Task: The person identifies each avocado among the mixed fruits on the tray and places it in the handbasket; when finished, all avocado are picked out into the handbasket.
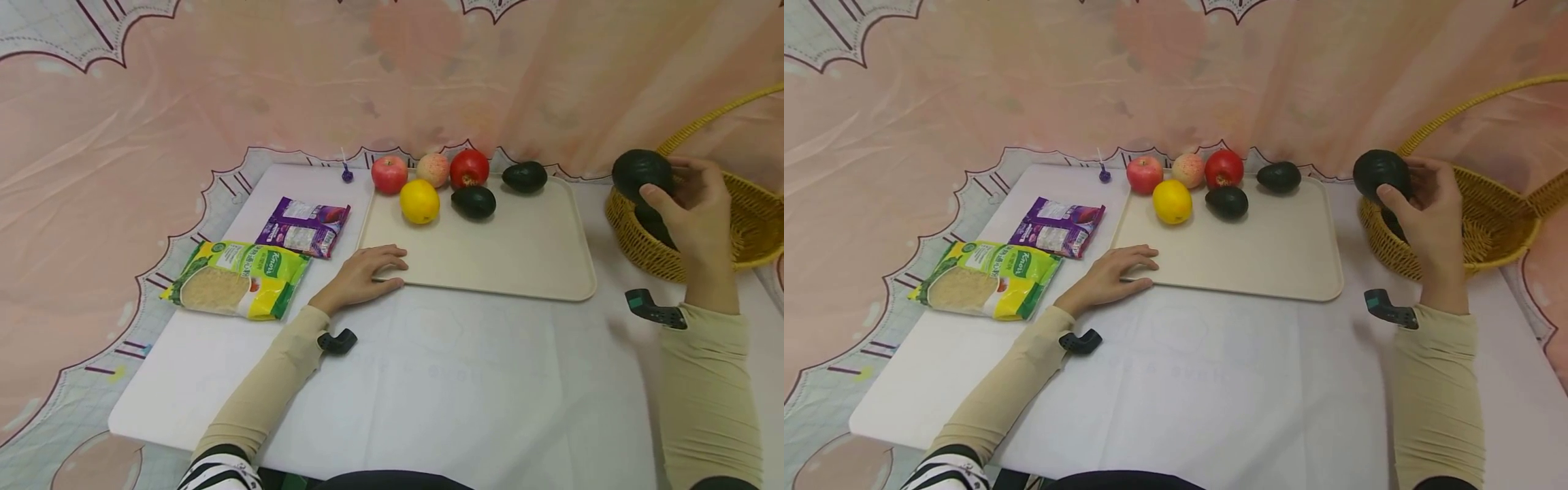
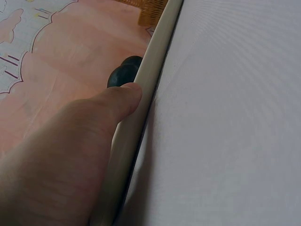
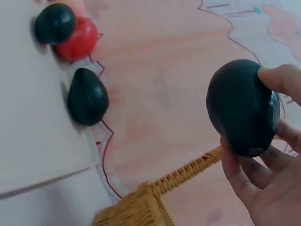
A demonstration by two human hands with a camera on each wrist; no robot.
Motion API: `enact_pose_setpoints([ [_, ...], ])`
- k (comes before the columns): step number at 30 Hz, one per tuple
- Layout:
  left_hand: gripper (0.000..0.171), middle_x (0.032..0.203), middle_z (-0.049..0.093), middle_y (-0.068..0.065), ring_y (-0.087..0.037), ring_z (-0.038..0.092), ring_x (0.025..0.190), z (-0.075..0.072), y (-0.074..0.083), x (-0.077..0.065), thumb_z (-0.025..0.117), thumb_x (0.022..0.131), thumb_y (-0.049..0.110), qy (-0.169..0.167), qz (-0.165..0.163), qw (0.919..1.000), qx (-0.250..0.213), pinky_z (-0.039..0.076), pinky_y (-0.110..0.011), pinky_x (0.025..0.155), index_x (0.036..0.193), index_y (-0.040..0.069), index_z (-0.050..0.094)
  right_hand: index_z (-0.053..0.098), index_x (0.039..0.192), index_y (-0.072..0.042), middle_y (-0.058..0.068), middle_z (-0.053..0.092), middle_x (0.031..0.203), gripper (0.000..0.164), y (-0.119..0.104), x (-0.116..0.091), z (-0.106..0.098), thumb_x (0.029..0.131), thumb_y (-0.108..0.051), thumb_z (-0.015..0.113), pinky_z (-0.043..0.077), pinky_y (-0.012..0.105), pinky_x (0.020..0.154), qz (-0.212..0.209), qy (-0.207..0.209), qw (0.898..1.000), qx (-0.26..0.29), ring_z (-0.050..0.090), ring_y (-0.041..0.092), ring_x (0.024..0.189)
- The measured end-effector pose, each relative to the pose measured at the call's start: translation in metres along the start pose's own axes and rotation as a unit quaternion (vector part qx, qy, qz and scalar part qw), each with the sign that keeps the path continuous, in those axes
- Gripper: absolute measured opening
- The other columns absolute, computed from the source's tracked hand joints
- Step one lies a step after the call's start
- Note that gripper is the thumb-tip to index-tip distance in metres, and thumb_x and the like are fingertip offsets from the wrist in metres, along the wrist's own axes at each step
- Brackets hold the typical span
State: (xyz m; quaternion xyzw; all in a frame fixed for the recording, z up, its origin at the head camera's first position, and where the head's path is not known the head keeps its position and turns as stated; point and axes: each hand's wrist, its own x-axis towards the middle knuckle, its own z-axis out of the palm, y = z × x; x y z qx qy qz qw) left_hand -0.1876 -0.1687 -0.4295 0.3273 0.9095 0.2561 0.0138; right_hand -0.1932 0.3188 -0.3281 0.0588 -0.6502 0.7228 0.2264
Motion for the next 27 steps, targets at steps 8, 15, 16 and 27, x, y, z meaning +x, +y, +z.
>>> enact_pose_setpoints([
  [8,0.030,0.141,0.050,0.007,-0.013,0.036,0.138,0.000,0.001,0.000,0.063,0.089,0.040,-0.001,0.001,1.0000,-0.002,0.027,-0.042,0.112,0.115,0.026,0.064,0.052,0.125,-0.006,0.001,0.055,0.115,0.052,-0.006,-0.002,-0.015,0.078,0.005,0.070,0.045,0.011,0.081,0.007,0.054,0.998,-0.045,0.057,0.010,0.099],
  [15,0.030,0.141,0.050,0.007,-0.013,0.035,0.139,0.000,0.001,0.000,0.062,0.089,0.040,-0.002,0.001,1.0000,0.000,0.027,-0.041,0.113,0.116,0.026,0.063,0.051,0.128,-0.016,-0.007,0.053,0.122,0.050,-0.010,0.000,-0.036,0.083,-0.002,0.067,0.040,0.011,0.094,0.037,0.119,0.979,-0.163,0.051,0.005,0.108],
  [16,0.030,0.141,0.050,0.007,-0.013,0.035,0.139,0.000,0.001,0.000,0.062,0.089,0.040,-0.002,0.001,1.0000,0.000,0.027,-0.041,0.113,0.116,0.026,0.063,0.051,0.129,-0.018,-0.008,0.052,0.123,0.050,-0.010,0.001,-0.039,0.084,-0.003,0.066,0.039,0.010,0.094,0.048,0.126,0.976,-0.169,0.050,0.004,0.110],
  [27,0.030,0.141,0.050,0.008,-0.013,0.035,0.139,0.000,-0.002,0.001,0.062,0.090,0.040,-0.001,0.003,1.0000,-0.001,0.026,-0.042,0.113,0.116,0.026,0.063,0.050,0.134,-0.031,-0.015,0.046,0.132,0.052,-0.008,0.000,-0.063,0.088,-0.010,0.063,0.034,0.013,0.104,0.133,0.187,0.956,-0.186,0.046,-0.001,0.116],
])
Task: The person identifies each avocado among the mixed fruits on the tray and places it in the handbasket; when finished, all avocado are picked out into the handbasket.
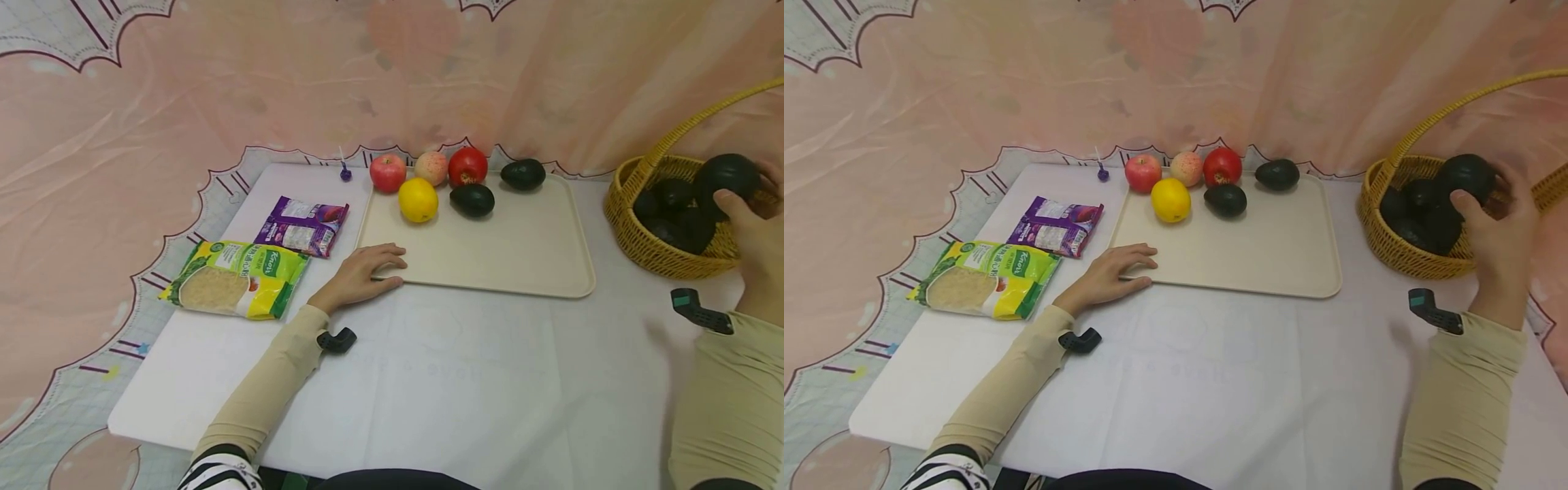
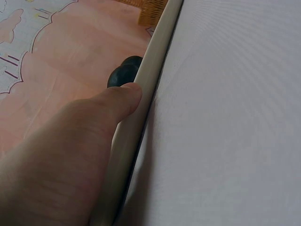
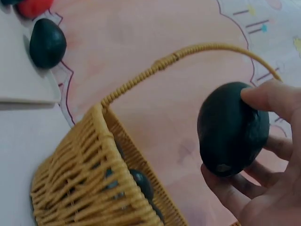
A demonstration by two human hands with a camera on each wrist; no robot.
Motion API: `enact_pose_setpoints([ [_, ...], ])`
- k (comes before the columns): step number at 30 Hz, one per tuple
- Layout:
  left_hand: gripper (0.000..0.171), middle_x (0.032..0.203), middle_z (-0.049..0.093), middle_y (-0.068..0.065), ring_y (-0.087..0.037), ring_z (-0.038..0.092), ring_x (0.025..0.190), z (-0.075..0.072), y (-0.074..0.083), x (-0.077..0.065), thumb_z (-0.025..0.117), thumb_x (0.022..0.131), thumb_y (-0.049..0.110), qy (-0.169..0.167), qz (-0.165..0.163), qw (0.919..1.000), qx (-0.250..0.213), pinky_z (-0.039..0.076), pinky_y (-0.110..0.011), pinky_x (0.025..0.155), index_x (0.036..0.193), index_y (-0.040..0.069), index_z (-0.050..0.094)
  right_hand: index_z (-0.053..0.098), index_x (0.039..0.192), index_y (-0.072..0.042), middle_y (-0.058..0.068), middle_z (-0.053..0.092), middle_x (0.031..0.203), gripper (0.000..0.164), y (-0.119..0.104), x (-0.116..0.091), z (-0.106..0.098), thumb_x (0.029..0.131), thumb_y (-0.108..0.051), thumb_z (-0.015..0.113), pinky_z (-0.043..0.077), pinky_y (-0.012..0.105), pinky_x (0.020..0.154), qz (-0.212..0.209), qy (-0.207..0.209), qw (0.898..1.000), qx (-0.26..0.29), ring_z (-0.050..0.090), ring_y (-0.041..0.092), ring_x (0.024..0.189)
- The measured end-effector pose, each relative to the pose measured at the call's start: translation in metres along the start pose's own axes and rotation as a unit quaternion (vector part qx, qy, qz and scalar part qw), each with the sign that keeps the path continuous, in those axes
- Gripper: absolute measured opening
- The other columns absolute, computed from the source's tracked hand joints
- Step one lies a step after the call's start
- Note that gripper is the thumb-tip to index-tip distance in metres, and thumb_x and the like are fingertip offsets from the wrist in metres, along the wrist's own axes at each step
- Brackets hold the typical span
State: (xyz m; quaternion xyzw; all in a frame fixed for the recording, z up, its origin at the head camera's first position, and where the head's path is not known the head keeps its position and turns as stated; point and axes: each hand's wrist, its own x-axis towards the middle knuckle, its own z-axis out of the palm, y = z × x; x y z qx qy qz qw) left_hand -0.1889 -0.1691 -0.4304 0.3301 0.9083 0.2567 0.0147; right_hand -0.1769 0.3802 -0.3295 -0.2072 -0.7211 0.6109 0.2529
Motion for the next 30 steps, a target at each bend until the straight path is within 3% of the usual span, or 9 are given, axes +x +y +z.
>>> enact_pose_setpoints([
  [5,0.030,0.141,0.049,0.007,-0.013,0.035,0.139,0.000,0.001,0.000,0.062,0.090,0.041,-0.003,-0.001,1.0000,-0.001,0.026,-0.042,0.113,0.116,0.026,0.063,0.046,0.135,-0.035,-0.020,0.045,0.133,0.056,0.006,0.007,-0.008,0.087,-0.016,0.066,0.027,0.016,0.111,0.062,0.045,0.995,-0.063,0.042,-0.006,0.118],
  [10,0.031,0.141,0.050,0.007,-0.014,0.035,0.139,0.000,0.001,0.000,0.062,0.090,0.041,-0.002,0.001,1.0000,-0.002,0.027,-0.042,0.113,0.117,0.026,0.063,0.048,0.130,-0.039,-0.027,0.046,0.118,0.055,0.026,0.022,-0.019,0.082,-0.030,0.072,0.030,0.009,0.102,0.085,0.052,0.990,-0.100,0.039,-0.010,0.105],
  [13,0.031,0.141,0.050,0.007,-0.013,0.036,0.138,0.000,0.000,0.000,0.062,0.090,0.041,-0.001,0.000,1.0000,-0.001,0.027,-0.042,0.113,0.117,0.026,0.063,0.042,0.133,-0.041,-0.031,0.042,0.121,0.057,0.027,0.022,-0.020,0.084,-0.035,0.069,0.028,0.009,0.105,0.111,0.054,0.982,-0.140,0.036,-0.013,0.108],
  [16,0.031,0.141,0.050,0.008,-0.012,0.036,0.138,0.000,0.000,0.000,0.062,0.090,0.041,-0.002,-0.001,1.0000,0.001,0.027,-0.041,0.113,0.117,0.027,0.063,0.034,0.139,-0.044,-0.031,0.036,0.134,0.060,0.028,0.026,-0.020,0.086,-0.038,0.063,0.025,0.015,0.111,0.153,0.057,0.967,-0.197,0.037,-0.009,0.121],
  [18,0.031,0.141,0.050,0.008,-0.012,0.036,0.138,0.000,0.000,0.000,0.062,0.090,0.041,-0.001,-0.002,1.0000,0.001,0.027,-0.041,0.113,0.117,0.027,0.063,0.030,0.140,-0.047,-0.033,0.033,0.135,0.065,0.046,0.041,-0.028,0.084,-0.048,0.062,0.025,0.015,0.111,0.157,0.042,0.960,-0.228,0.036,-0.011,0.121],
  [20,0.031,0.141,0.050,0.008,-0.012,0.035,0.138,0.000,0.000,0.000,0.062,0.090,0.041,-0.001,-0.003,1.0000,0.000,0.026,-0.041,0.113,0.117,0.027,0.063,0.023,0.140,-0.052,-0.027,0.031,0.142,0.072,0.082,0.071,-0.040,0.079,-0.061,0.060,0.026,0.021,0.113,0.142,0.023,0.955,-0.260,0.035,-0.002,0.130],
  [23,0.030,0.141,0.050,0.008,-0.012,0.036,0.138,-0.001,0.000,0.000,0.062,0.090,0.041,-0.001,-0.002,1.0000,-0.002,0.026,-0.041,0.113,0.116,0.027,0.063,0.018,0.144,-0.047,-0.014,0.032,0.149,0.076,0.080,0.064,-0.038,0.080,-0.063,0.055,0.027,0.026,0.114,0.119,0.005,0.948,-0.294,0.034,0.008,0.135],
  [27,0.031,0.141,0.050,0.007,-0.014,0.036,0.138,-0.001,0.000,0.000,0.061,0.090,0.042,-0.001,0.003,1.0000,-0.003,0.027,-0.042,0.112,0.116,0.027,0.063,0.013,0.151,-0.032,0.004,0.020,0.158,0.070,0.023,0.012,-0.015,0.090,-0.047,0.043,0.023,0.036,0.118,0.122,-0.005,0.938,-0.323,0.022,0.021,0.144],
  [30,0.031,0.141,0.050,0.007,-0.014,0.036,0.138,-0.001,0.000,0.000,0.062,0.090,0.042,0.001,0.003,1.0000,-0.004,0.027,-0.043,0.112,0.116,0.027,0.063,0.013,0.152,-0.028,0.007,0.018,0.158,0.071,0.021,0.007,-0.014,0.089,-0.048,0.041,0.022,0.041,0.118,0.109,-0.011,0.936,-0.334,0.022,0.025,0.144],
])
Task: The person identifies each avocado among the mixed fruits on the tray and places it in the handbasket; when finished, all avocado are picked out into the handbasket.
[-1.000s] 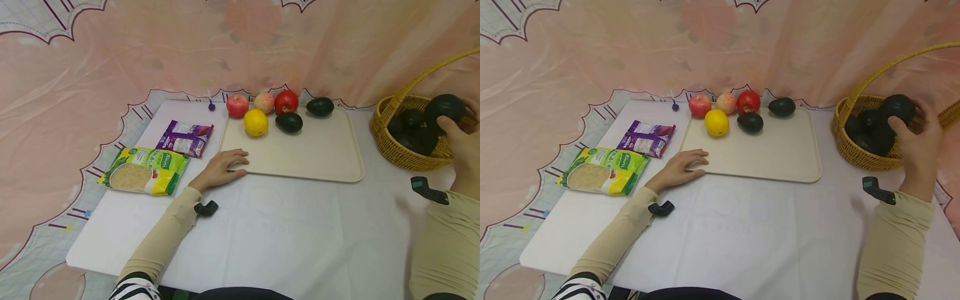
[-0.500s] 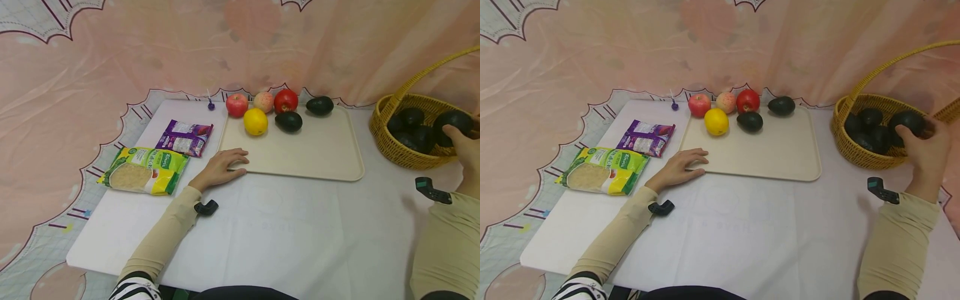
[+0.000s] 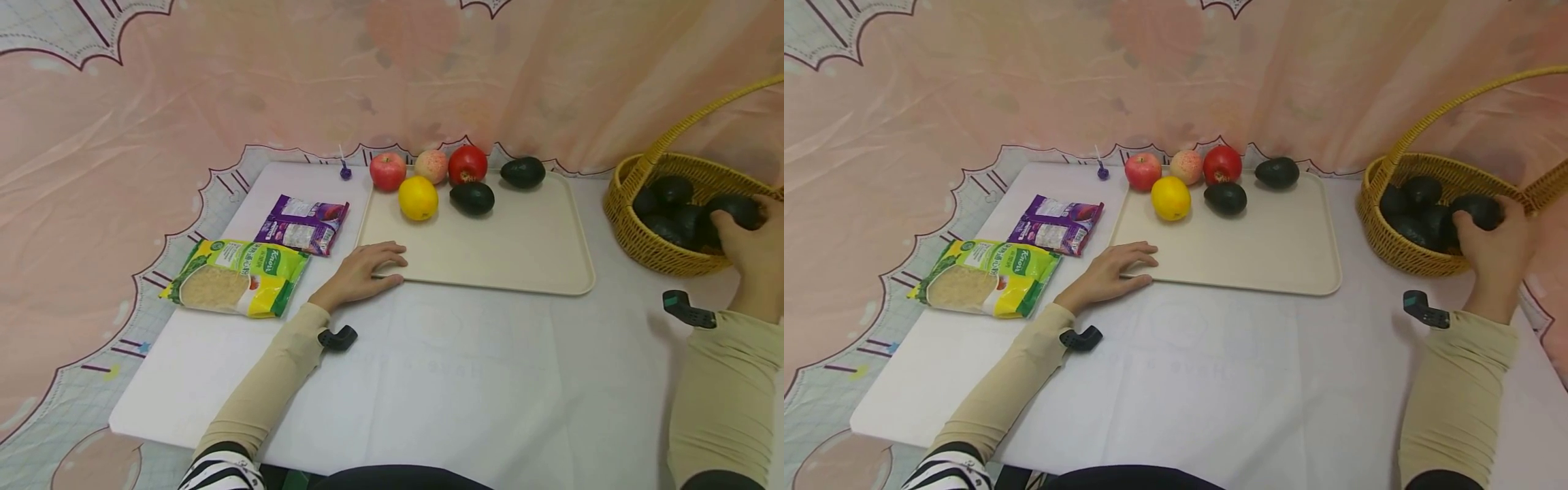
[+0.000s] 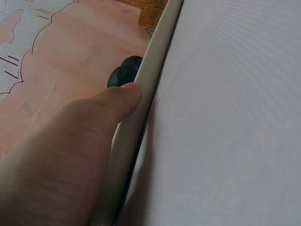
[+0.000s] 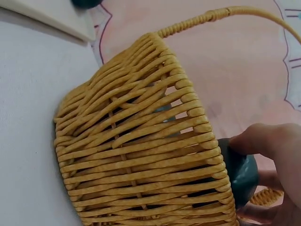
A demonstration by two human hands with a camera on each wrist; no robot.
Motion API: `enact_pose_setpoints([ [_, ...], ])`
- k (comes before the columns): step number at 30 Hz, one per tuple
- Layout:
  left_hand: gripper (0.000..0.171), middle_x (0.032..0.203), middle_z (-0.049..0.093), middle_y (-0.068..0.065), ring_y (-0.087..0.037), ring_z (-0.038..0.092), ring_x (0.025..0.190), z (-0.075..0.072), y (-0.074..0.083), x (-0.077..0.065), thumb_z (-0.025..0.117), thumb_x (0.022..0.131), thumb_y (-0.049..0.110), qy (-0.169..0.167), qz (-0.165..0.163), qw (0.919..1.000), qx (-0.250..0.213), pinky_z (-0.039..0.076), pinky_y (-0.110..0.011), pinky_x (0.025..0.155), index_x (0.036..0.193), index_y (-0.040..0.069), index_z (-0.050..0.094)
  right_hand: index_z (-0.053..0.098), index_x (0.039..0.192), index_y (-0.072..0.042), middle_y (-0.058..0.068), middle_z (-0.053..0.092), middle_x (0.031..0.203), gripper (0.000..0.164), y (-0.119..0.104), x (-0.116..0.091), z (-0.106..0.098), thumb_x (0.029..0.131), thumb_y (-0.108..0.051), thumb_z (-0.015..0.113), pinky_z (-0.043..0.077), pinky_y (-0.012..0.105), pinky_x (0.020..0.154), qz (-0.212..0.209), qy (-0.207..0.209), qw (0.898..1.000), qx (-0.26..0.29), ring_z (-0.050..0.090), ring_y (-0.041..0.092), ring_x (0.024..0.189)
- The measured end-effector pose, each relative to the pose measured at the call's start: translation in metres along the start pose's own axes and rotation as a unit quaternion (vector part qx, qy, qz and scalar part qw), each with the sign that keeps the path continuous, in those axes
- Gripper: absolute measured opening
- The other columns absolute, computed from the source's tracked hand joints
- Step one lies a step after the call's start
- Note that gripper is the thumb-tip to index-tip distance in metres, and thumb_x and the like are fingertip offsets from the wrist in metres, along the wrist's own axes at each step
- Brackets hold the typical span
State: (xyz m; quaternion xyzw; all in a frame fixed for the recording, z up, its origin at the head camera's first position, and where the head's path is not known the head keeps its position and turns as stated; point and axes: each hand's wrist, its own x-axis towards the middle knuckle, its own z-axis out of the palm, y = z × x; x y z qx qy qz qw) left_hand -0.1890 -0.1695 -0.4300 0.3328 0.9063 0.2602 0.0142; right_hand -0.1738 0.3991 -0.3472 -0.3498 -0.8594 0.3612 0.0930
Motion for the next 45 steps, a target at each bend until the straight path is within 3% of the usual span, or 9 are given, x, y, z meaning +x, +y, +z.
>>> enact_pose_setpoints([
  [7,0.031,0.140,0.051,0.006,-0.014,0.036,0.138,0.000,0.000,0.000,0.062,0.090,0.041,0.003,-0.003,1.0000,0.006,0.028,-0.042,0.112,0.116,0.026,0.063,0.013,0.152,-0.018,0.013,0.016,0.157,0.073,0.002,-0.001,0.000,0.090,-0.045,0.040,0.021,0.048,0.117,-0.010,0.007,1.000,-0.018,0.019,0.032,0.144],
  [14,0.031,0.141,0.050,0.008,-0.013,0.036,0.138,0.001,-0.001,0.000,0.061,0.090,0.042,0.001,-0.001,1.0000,0.006,0.027,-0.042,0.112,0.117,0.026,0.063,0.018,0.151,-0.015,0.017,0.020,0.156,0.068,0.009,0.004,0.003,0.092,-0.035,0.043,0.023,0.052,0.115,-0.068,0.007,0.997,-0.034,0.023,0.039,0.142],
  [19,0.031,0.141,0.050,0.007,-0.014,0.037,0.138,0.001,-0.001,0.001,0.062,0.090,0.042,0.004,0.004,1.0000,0.005,0.028,-0.042,0.112,0.116,0.026,0.063,0.021,0.149,-0.005,0.034,0.020,0.149,0.069,0.010,0.003,0.005,0.093,-0.039,0.043,0.025,0.063,0.108,-0.094,-0.040,0.989,-0.110,0.024,0.053,0.134],
  [23,0.031,0.141,0.050,0.007,-0.013,0.037,0.138,0.001,-0.001,0.001,0.062,0.090,0.042,0.002,0.001,1.0000,0.005,0.028,-0.042,0.112,0.117,0.026,0.063,0.022,0.148,-0.002,0.041,0.020,0.143,0.069,0.010,0.003,0.010,0.093,-0.039,0.044,0.022,0.066,0.106,-0.112,-0.063,0.983,-0.132,0.023,0.057,0.131],
  [38,0.031,0.141,0.050,0.006,-0.015,0.036,0.138,-0.001,0.002,0.001,0.062,0.090,0.040,-0.002,-0.003,1.0000,0.006,0.027,-0.042,0.113,0.117,0.025,0.063,0.021,0.148,-0.001,0.040,0.021,0.144,0.068,0.011,0.003,0.014,0.094,-0.038,0.041,0.009,0.070,0.104,-0.122,-0.062,0.981,-0.137,0.018,0.056,0.134],
  [43,0.031,0.141,0.050,0.006,-0.015,0.036,0.138,-0.001,0.002,0.000,0.062,0.090,0.039,-0.003,-0.004,1.0000,0.005,0.027,-0.042,0.113,0.117,0.025,0.063,0.024,0.148,-0.002,0.031,0.023,0.150,0.066,0.014,0.008,0.017,0.094,-0.036,0.043,0.008,0.067,0.108,-0.115,-0.046,0.988,-0.093,0.020,0.050,0.138],
  [44,0.031,0.141,0.050,0.005,-0.015,0.036,0.138,-0.001,0.002,0.000,0.063,0.089,0.039,-0.002,-0.003,1.0000,0.005,0.027,-0.042,0.113,0.117,0.025,0.063,0.028,0.148,-0.007,0.024,0.032,0.149,0.065,0.017,0.011,0.018,0.093,-0.039,0.043,0.015,0.062,0.109,-0.114,-0.035,0.989,-0.086,0.030,0.043,0.136],
  [45,0.031,0.141,0.050,0.005,-0.015,0.036,0.138,-0.001,0.002,0.000,0.063,0.089,0.040,-0.002,-0.003,1.0000,0.006,0.027,-0.042,0.112,0.117,0.025,0.063,0.029,0.148,-0.009,0.020,0.033,0.150,0.065,0.019,0.013,0.018,0.093,-0.039,0.044,0.017,0.059,0.111,-0.114,-0.031,0.991,-0.067,0.032,0.040,0.136],
])
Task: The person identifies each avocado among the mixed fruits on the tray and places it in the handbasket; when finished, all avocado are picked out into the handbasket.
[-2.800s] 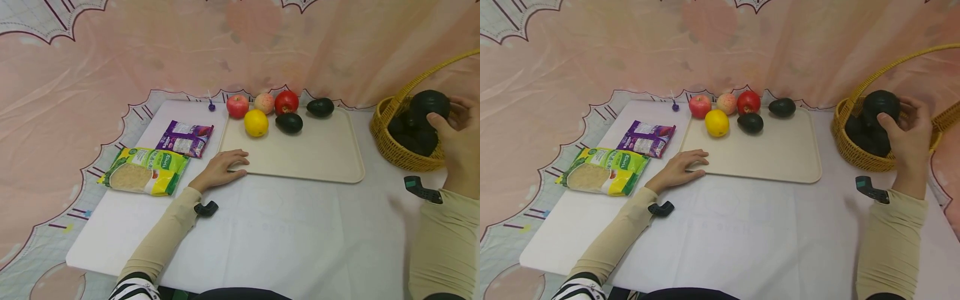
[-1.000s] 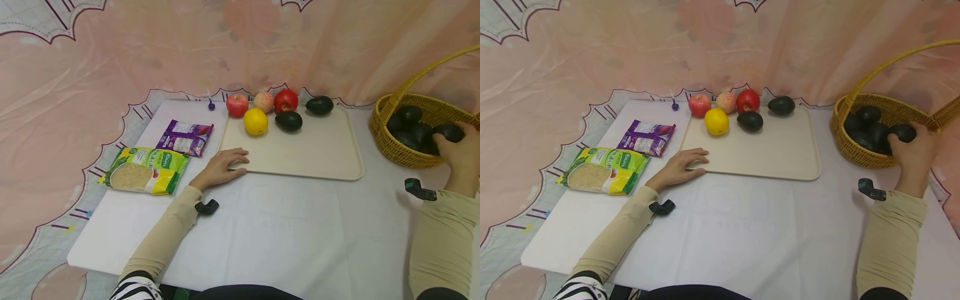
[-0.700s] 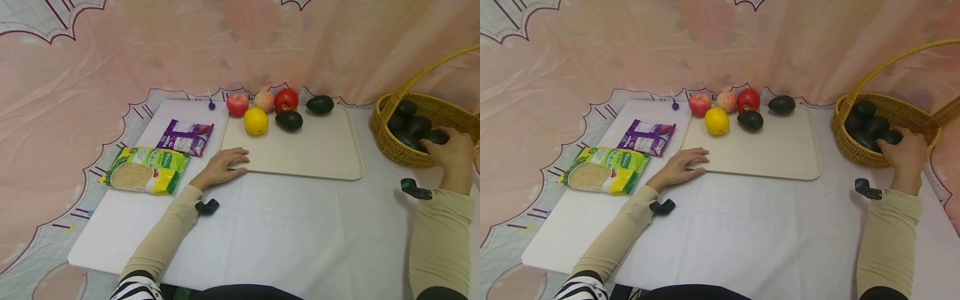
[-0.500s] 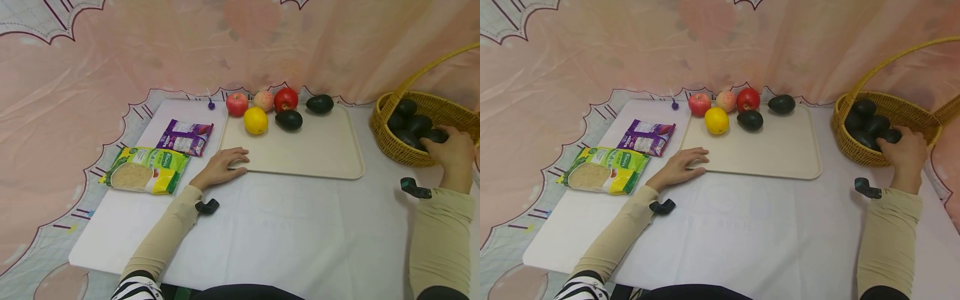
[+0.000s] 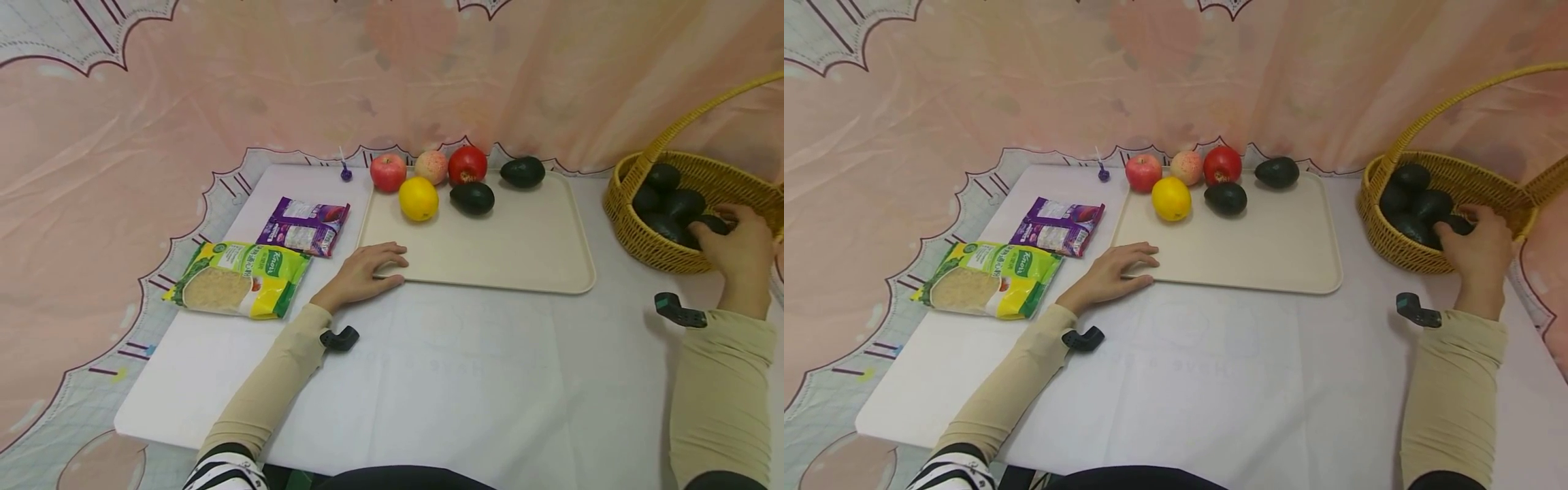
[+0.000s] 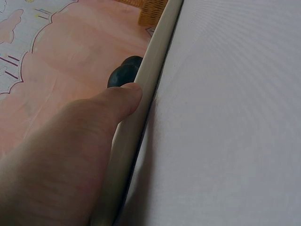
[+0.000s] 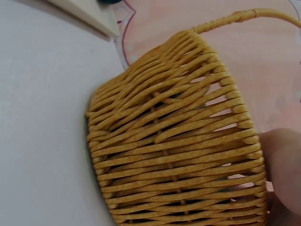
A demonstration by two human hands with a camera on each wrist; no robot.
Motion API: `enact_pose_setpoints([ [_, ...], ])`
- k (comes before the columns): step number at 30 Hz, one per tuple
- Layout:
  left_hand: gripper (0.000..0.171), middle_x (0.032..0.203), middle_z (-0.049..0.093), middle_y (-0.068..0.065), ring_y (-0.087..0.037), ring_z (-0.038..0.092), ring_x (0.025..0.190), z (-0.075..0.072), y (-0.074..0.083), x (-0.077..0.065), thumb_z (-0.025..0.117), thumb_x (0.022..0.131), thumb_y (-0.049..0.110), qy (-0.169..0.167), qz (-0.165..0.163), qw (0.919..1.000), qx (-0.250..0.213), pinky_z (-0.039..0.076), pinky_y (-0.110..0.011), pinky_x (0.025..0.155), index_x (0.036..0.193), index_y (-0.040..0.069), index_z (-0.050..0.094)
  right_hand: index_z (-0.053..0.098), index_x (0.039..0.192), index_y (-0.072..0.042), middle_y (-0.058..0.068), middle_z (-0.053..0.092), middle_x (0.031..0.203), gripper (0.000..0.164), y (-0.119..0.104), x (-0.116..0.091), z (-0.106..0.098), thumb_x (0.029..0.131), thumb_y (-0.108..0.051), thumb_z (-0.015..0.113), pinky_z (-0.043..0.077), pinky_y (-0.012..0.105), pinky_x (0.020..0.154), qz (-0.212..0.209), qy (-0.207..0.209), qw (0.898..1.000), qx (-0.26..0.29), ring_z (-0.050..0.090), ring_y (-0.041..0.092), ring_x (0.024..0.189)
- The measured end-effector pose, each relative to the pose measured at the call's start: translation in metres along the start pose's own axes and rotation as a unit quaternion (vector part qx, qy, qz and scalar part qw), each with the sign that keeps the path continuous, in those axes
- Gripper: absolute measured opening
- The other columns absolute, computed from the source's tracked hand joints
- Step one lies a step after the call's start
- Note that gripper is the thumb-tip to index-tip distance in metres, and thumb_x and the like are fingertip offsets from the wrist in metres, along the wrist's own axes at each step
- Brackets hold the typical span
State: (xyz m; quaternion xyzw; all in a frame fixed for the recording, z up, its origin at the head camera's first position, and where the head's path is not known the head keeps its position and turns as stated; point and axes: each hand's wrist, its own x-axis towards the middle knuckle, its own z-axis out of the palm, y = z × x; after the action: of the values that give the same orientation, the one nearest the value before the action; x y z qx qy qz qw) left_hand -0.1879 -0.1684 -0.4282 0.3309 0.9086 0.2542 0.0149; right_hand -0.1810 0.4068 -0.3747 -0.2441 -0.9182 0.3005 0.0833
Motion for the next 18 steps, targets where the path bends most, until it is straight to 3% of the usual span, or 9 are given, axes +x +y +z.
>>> enact_pose_setpoints([
  [1,0.031,0.141,0.050,0.006,-0.014,0.036,0.138,0.000,0.000,0.000,0.063,0.089,0.040,0.000,0.001,1.0000,0.000,0.028,-0.042,0.112,0.117,0.025,0.063,0.029,0.148,-0.012,0.017,0.034,0.150,0.064,0.002,0.001,0.000,0.092,-0.039,0.045,0.020,0.056,0.112,-0.004,0.006,1.000,0.015,0.033,0.037,0.136],
  [3,0.031,0.141,0.050,0.006,-0.014,0.036,0.138,0.001,0.000,0.001,0.062,0.090,0.040,0.000,0.001,1.0000,0.000,0.028,-0.042,0.112,0.117,0.025,0.063,0.033,0.147,-0.021,0.000,0.041,0.144,0.061,0.008,0.005,0.002,0.092,-0.042,0.046,0.027,0.045,0.113,-0.001,0.024,0.999,0.036,0.039,0.020,0.133],
  [5,0.031,0.141,0.050,0.006,-0.014,0.036,0.138,0.001,-0.001,0.001,0.062,0.090,0.040,0.000,0.001,1.0000,0.000,0.028,-0.042,0.112,0.117,0.025,0.063,0.032,0.147,-0.024,-0.003,0.040,0.143,0.060,0.008,0.004,0.000,0.092,-0.043,0.046,0.034,0.042,0.110,-0.006,0.032,0.998,0.048,0.040,0.017,0.132],
  [6,0.031,0.141,0.050,0.006,-0.014,0.036,0.138,0.001,-0.001,0.001,0.062,0.090,0.040,0.001,0.001,1.0000,0.000,0.028,-0.041,0.112,0.117,0.025,0.063,0.031,0.148,-0.021,0.004,0.037,0.148,0.061,0.004,0.002,-0.002,0.092,-0.041,0.046,0.030,0.046,0.113,-0.009,0.030,0.998,0.056,0.035,0.024,0.137],
  [10,0.031,0.140,0.051,0.006,-0.013,0.036,0.138,0.001,-0.002,0.000,0.062,0.090,0.040,0.001,0.001,1.0000,0.000,0.028,-0.041,0.112,0.116,0.025,0.064,0.033,0.146,-0.025,-0.001,0.041,0.145,0.058,-0.012,-0.008,-0.006,0.092,-0.042,0.045,0.034,0.040,0.111,-0.016,0.043,0.997,0.056,0.039,0.021,0.134],
  [14,0.031,0.141,0.050,0.007,-0.013,0.036,0.138,0.001,-0.002,0.000,0.062,0.089,0.040,0.000,-0.001,1.0000,-0.001,0.027,-0.041,0.112,0.117,0.025,0.063,0.047,0.136,-0.032,-0.029,0.049,0.113,0.045,-0.023,-0.015,-0.005,0.091,-0.036,0.052,0.037,0.017,0.099,-0.035,0.089,0.988,0.119,0.047,-0.009,0.105],
  [16,0.031,0.141,0.050,0.007,-0.013,0.035,0.139,0.001,-0.002,0.000,0.062,0.089,0.040,-0.001,-0.003,1.0000,-0.001,0.027,-0.041,0.113,0.117,0.025,0.063,0.054,0.129,-0.032,-0.034,0.046,0.099,0.039,-0.028,-0.016,-0.004,0.090,-0.030,0.056,0.035,0.011,0.090,-0.055,0.112,0.979,0.162,0.041,-0.017,0.091],
  [18,0.031,0.141,0.050,0.007,-0.013,0.035,0.139,0.001,-0.002,0.000,0.062,0.089,0.040,-0.002,-0.004,1.0000,-0.001,0.026,-0.041,0.113,0.117,0.025,0.063,0.060,0.122,-0.030,-0.032,0.048,0.094,0.034,-0.032,-0.016,-0.002,0.089,-0.025,0.059,0.034,0.010,0.083,-0.075,0.131,0.969,0.198,0.043,-0.015,0.087],
])
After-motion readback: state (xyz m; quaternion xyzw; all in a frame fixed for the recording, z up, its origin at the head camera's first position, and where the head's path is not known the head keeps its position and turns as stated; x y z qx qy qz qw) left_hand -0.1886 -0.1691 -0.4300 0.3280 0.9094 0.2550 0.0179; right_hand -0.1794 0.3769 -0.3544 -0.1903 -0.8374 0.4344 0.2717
